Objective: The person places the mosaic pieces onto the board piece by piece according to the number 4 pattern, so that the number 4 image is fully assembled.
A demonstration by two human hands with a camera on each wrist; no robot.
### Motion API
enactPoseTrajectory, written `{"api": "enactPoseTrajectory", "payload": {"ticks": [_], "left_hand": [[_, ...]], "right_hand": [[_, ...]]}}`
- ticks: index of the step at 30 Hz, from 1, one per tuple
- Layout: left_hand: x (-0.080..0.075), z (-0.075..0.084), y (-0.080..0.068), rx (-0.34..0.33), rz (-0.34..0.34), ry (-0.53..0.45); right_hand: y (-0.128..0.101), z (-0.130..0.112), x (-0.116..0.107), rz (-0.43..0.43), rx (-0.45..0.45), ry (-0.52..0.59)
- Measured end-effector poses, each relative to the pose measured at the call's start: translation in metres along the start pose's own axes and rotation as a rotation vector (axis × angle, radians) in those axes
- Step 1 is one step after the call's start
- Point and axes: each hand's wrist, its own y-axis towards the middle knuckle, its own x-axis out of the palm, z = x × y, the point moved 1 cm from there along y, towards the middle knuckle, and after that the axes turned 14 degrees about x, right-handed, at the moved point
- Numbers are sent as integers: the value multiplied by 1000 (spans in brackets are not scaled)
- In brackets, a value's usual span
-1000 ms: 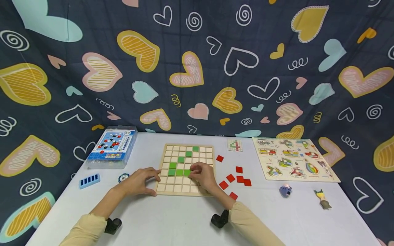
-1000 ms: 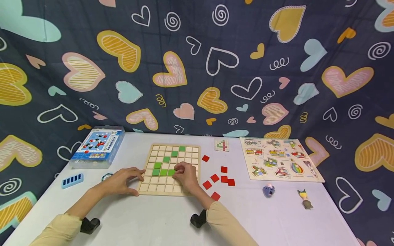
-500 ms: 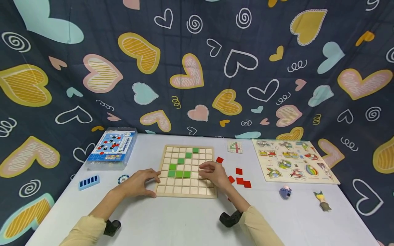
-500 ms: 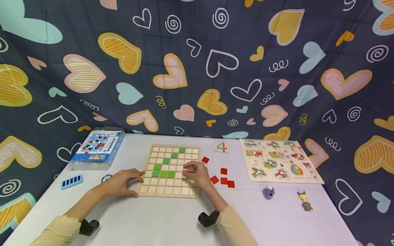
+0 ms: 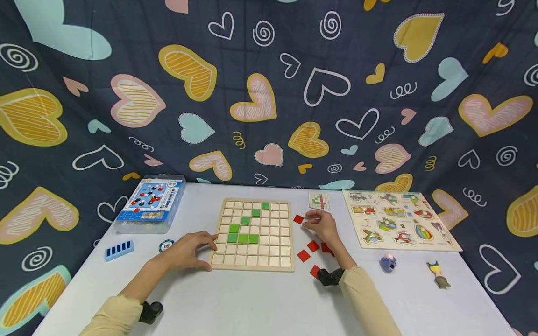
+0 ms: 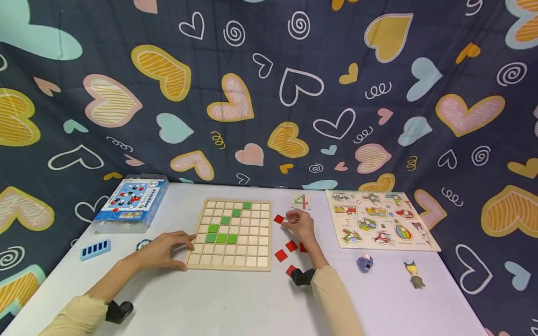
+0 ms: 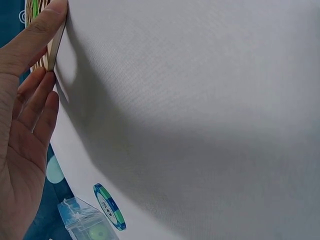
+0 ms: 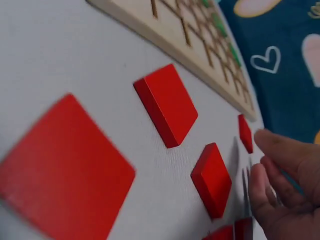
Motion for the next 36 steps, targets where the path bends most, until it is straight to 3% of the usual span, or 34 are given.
{"api": "enactPoseTrajectory", "payload": {"ticks": [5, 17, 24, 36], "left_hand": [[0, -1, -1, 5, 4, -3], [-1, 0, 0, -10, 11, 7], [0, -2, -1, 10, 24, -8], [1, -3, -1, 2, 10, -9]], "right_hand": [[11, -5, 10, 13, -42, -61], [14, -4, 12, 38, -85, 64], [13, -9, 19, -40, -61, 173], [7, -28, 40, -131, -38, 265]]}}
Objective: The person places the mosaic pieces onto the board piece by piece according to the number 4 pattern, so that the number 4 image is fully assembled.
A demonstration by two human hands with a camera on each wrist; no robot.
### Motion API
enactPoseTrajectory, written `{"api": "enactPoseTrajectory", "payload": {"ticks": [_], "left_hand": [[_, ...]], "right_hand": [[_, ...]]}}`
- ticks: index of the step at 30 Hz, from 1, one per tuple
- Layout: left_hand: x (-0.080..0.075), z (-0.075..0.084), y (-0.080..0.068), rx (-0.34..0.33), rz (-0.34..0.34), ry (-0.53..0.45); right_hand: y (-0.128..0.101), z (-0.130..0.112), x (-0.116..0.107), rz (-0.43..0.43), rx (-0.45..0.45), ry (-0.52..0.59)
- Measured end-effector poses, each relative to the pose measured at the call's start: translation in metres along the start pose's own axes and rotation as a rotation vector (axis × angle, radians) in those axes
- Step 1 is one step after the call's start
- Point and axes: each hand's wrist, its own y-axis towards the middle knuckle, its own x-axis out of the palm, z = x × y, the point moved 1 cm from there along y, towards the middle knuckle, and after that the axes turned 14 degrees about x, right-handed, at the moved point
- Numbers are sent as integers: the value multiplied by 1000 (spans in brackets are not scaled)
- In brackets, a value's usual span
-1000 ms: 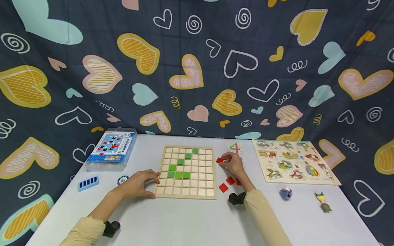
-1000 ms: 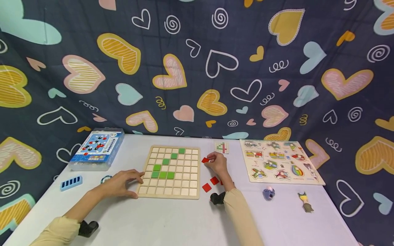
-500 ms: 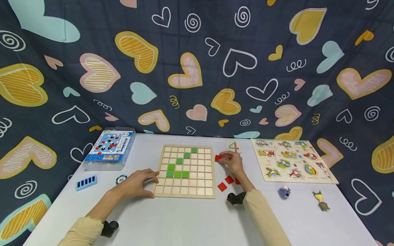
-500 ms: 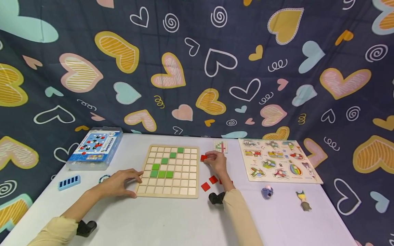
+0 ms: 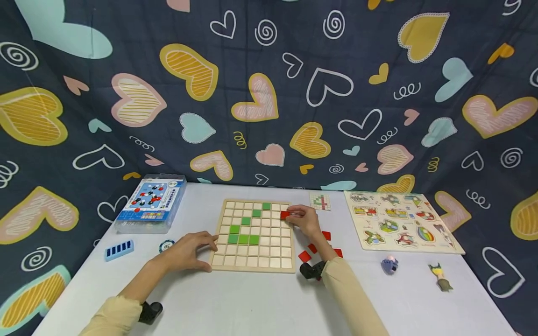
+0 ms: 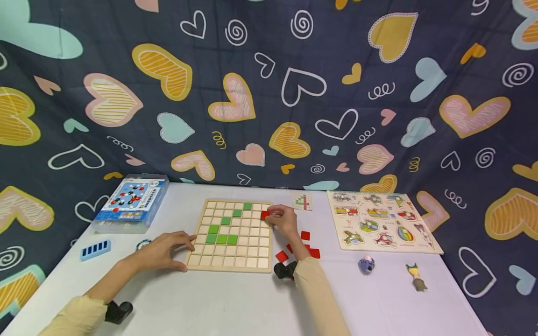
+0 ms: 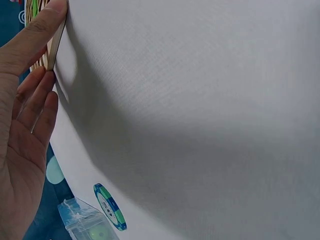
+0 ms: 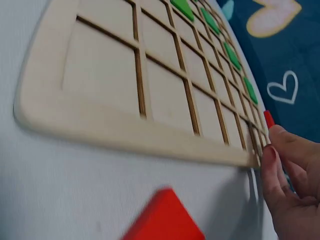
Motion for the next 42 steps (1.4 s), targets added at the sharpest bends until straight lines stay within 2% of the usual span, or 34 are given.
{"api": "enactPoseTrajectory", "payload": {"ticks": [7, 16, 19, 25, 33, 42], "left_hand": [[-1, 1, 2, -24, -27, -13], [0, 3, 2, -15, -11, -15], [-1, 3, 2, -27, -17, -17], [-1, 3, 2, -37, -20, -9], [-1, 2, -1, -48, -11, -14], [-1, 0, 1, -1, 6, 18]], "right_hand": [[2, -5, 16, -17, -68, -52], [8, -12, 30, -3, -153, -205], [9, -14, 32, -3, -180, -226], [11, -14, 35, -16, -194, -222], [13, -11, 40, -34, -170, -181], [12, -14, 40, -61, -149, -127]]}}
